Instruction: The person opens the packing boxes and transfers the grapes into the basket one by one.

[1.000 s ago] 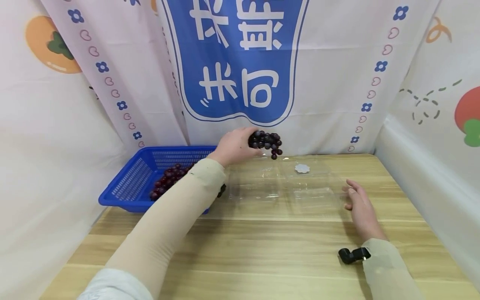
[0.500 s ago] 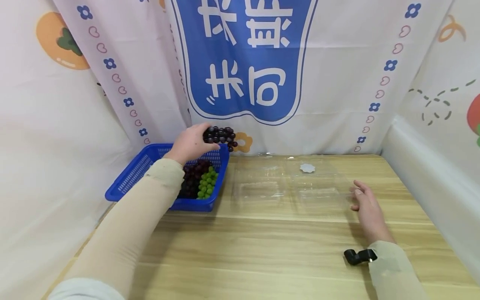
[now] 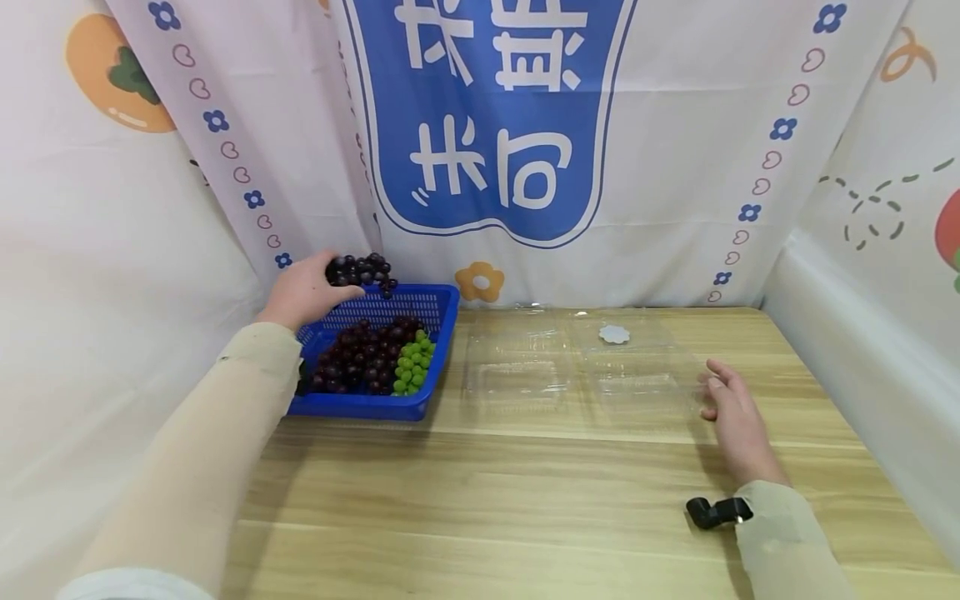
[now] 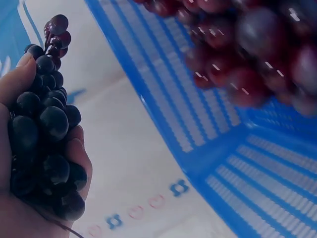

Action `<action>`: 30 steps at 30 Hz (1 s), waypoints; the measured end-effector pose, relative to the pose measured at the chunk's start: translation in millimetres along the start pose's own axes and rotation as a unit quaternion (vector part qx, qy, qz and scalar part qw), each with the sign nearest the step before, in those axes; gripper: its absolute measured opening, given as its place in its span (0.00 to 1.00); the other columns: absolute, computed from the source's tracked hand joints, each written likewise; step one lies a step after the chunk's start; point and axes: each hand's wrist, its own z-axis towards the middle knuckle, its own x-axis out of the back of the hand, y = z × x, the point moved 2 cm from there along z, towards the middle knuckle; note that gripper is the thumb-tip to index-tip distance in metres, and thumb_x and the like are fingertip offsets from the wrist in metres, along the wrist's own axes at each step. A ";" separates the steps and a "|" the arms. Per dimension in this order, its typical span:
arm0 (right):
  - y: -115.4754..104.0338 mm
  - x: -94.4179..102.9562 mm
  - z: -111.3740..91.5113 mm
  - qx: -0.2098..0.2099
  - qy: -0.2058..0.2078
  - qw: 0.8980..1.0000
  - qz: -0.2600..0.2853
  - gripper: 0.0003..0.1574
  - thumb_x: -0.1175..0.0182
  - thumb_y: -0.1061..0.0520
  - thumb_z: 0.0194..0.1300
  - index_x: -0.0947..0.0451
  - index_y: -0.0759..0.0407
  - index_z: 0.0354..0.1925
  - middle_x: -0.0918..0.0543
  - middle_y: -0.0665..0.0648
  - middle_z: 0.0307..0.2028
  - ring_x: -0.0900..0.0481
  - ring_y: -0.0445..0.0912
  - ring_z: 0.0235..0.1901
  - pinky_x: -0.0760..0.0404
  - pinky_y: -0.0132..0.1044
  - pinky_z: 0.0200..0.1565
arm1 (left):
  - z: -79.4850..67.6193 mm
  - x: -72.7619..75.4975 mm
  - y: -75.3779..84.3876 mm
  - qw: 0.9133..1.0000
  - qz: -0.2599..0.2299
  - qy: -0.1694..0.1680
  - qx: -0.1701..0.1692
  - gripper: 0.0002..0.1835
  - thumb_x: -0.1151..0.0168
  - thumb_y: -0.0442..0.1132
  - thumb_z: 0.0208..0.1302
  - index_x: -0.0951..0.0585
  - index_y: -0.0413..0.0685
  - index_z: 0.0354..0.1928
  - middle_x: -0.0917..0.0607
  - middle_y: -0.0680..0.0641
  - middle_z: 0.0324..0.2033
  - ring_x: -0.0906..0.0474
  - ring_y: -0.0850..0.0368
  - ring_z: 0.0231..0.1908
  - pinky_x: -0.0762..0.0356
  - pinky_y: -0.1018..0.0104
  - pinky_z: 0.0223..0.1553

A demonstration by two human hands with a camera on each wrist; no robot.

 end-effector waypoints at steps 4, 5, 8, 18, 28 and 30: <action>-1.7 -0.1 -0.4 -0.005 -0.003 1.000 -0.002 0.37 0.72 0.45 0.84 0.52 0.64 0.79 0.35 0.68 0.65 0.28 0.38 0.51 0.22 0.27 0.42 | -2.5 2.3 -23.1 1.000 -0.006 0.006 0.020 0.49 0.33 0.62 0.63 0.40 0.44 0.77 0.33 0.33 0.71 0.36 0.29 0.67 0.36 0.31 0.63; -1.9 -0.1 -0.6 -0.006 -0.003 1.000 -0.004 0.37 0.73 0.45 0.84 0.52 0.64 0.79 0.35 0.69 0.66 0.28 0.38 0.51 0.22 0.26 0.42 | -3.1 3.0 -27.8 1.000 -0.008 0.007 0.022 0.49 0.33 0.62 0.63 0.40 0.44 0.77 0.33 0.32 0.71 0.36 0.29 0.67 0.37 0.31 0.63; -2.2 0.1 -1.0 -0.010 -0.001 1.000 -0.007 0.37 0.73 0.44 0.84 0.52 0.64 0.79 0.35 0.70 0.66 0.28 0.38 0.51 0.22 0.26 0.42 | -4.3 4.7 -39.7 1.000 -0.011 0.010 0.026 0.49 0.33 0.61 0.64 0.41 0.40 0.77 0.33 0.30 0.70 0.36 0.28 0.66 0.36 0.31 0.62; 0.8 0.4 0.1 -0.010 0.003 1.000 -0.010 0.37 0.72 0.45 0.84 0.52 0.65 0.79 0.34 0.66 0.65 0.27 0.38 0.50 0.22 0.27 0.42 | -3.3 7.5 -61.1 0.998 -0.015 -0.009 0.067 0.56 0.37 0.66 0.64 0.49 0.36 0.79 0.40 0.26 0.72 0.42 0.24 0.68 0.41 0.30 0.64; -1.6 1.5 1.1 -0.020 0.000 1.000 -0.013 0.38 0.72 0.44 0.84 0.53 0.64 0.79 0.37 0.72 0.69 0.28 0.41 0.51 0.22 0.27 0.42 | 2.5 2.4 -70.7 0.995 -0.002 -0.038 0.096 0.54 0.37 0.65 0.65 0.45 0.33 0.77 0.37 0.24 0.69 0.38 0.23 0.65 0.36 0.30 0.61; -1.4 1.1 1.0 -0.023 -0.002 1.000 -0.010 0.38 0.73 0.44 0.84 0.53 0.64 0.79 0.38 0.73 0.69 0.28 0.41 0.52 0.22 0.27 0.43 | 4.0 0.4 -73.1 0.994 0.005 -0.044 0.101 0.54 0.38 0.67 0.65 0.43 0.32 0.76 0.36 0.23 0.68 0.37 0.23 0.63 0.35 0.30 0.60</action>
